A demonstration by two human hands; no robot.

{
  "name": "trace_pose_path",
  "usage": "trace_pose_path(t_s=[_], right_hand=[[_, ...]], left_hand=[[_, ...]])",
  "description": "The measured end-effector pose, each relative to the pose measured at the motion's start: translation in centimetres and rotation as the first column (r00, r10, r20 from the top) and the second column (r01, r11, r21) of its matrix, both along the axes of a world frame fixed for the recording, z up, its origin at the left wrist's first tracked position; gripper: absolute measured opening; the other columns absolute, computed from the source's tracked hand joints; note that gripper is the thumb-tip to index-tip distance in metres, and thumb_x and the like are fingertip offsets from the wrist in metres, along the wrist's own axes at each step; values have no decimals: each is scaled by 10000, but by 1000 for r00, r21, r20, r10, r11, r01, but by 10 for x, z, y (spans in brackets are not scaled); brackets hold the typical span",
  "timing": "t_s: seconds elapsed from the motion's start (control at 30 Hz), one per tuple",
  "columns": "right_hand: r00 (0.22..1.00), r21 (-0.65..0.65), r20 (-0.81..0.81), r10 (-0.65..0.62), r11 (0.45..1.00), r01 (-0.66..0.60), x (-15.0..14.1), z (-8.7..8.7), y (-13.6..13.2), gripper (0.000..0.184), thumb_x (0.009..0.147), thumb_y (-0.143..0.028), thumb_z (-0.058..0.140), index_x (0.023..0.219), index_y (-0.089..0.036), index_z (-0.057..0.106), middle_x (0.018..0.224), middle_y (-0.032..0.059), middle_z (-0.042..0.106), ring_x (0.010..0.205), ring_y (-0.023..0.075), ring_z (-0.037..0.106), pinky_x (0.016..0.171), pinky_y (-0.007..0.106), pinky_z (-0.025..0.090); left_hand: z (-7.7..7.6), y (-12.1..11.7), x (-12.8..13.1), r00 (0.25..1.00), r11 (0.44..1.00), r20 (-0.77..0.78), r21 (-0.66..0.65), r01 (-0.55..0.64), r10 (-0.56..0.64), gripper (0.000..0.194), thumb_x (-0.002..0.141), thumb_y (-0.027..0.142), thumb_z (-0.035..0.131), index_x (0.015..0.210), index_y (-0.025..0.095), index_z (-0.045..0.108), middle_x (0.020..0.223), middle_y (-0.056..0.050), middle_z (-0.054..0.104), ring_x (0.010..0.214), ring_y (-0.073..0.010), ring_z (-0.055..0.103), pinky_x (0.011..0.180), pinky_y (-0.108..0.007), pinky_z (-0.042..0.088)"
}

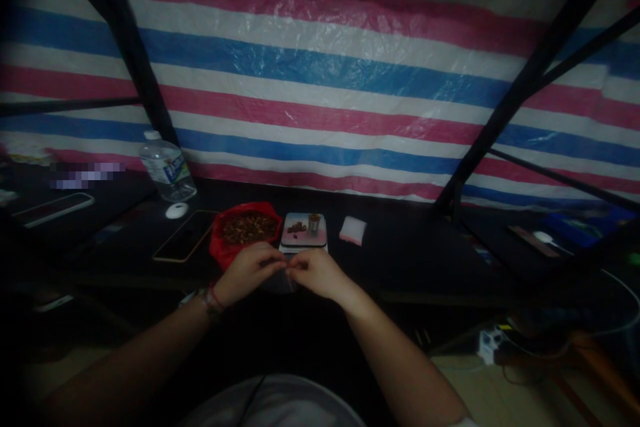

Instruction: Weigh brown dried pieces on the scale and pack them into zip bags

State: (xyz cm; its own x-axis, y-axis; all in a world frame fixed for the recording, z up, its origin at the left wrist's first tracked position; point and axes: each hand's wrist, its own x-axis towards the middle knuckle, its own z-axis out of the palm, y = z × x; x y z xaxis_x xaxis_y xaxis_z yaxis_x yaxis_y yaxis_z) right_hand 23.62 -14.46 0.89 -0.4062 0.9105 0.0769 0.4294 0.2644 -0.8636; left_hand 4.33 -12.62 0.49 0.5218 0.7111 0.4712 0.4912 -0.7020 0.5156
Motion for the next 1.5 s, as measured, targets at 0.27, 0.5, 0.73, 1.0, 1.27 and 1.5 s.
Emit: trace_pose_path(t_s=[0.27,0.5,0.73,1.0,1.27,1.5], right_hand=[[964,-117,-161,-213,974,195,-6,0,4,189,744,-331,605,676,-157,638,600,6,625,511,105,524,472,204,369],[950,24,-155,-270,961,277,-11,-9,6,185,749,-325,602,671,-159,624,605,-7,596,555,101,499,532,211,368],[971,-71,-157,-180,983,171,-12,-12,5,201,697,-330,663,622,-157,590,545,-31,537,498,84,437,484,203,304],[973,-180,-230,23,981,-65,-1,-4,4,288,711,-417,660,623,-156,576,556,-28,537,507,84,438,510,210,329],[977,75,-22,-212,974,213,-16,1,-4,174,746,-266,568,608,-159,565,534,-46,478,493,74,384,471,195,253],[952,456,7,-307,848,270,-11,-3,-1,102,657,-86,524,617,-177,507,690,-6,534,653,123,498,583,221,388]], left_hand=[[4,-4,-1,989,963,57,226,-148,138,141,840,295,557,806,175,625,857,-56,640,835,-183,575,790,-334,435],[5,-16,7,990,995,-110,63,-77,83,226,767,407,633,809,185,626,731,-10,621,678,-143,561,624,-252,402],[0,-15,11,997,974,-68,-226,8,-24,209,810,325,560,728,149,637,654,0,609,594,-104,534,543,-200,358],[2,-8,5,939,737,254,-585,339,-230,268,825,326,498,715,122,632,650,-23,628,598,-113,580,594,-211,445],[-5,-3,4,990,875,114,-484,-20,85,266,739,252,432,500,151,490,463,33,458,460,-87,435,452,-194,287],[-1,-6,3,982,936,-38,-298,-188,186,264,765,261,449,560,144,569,525,21,510,516,-94,467,502,-209,274]])
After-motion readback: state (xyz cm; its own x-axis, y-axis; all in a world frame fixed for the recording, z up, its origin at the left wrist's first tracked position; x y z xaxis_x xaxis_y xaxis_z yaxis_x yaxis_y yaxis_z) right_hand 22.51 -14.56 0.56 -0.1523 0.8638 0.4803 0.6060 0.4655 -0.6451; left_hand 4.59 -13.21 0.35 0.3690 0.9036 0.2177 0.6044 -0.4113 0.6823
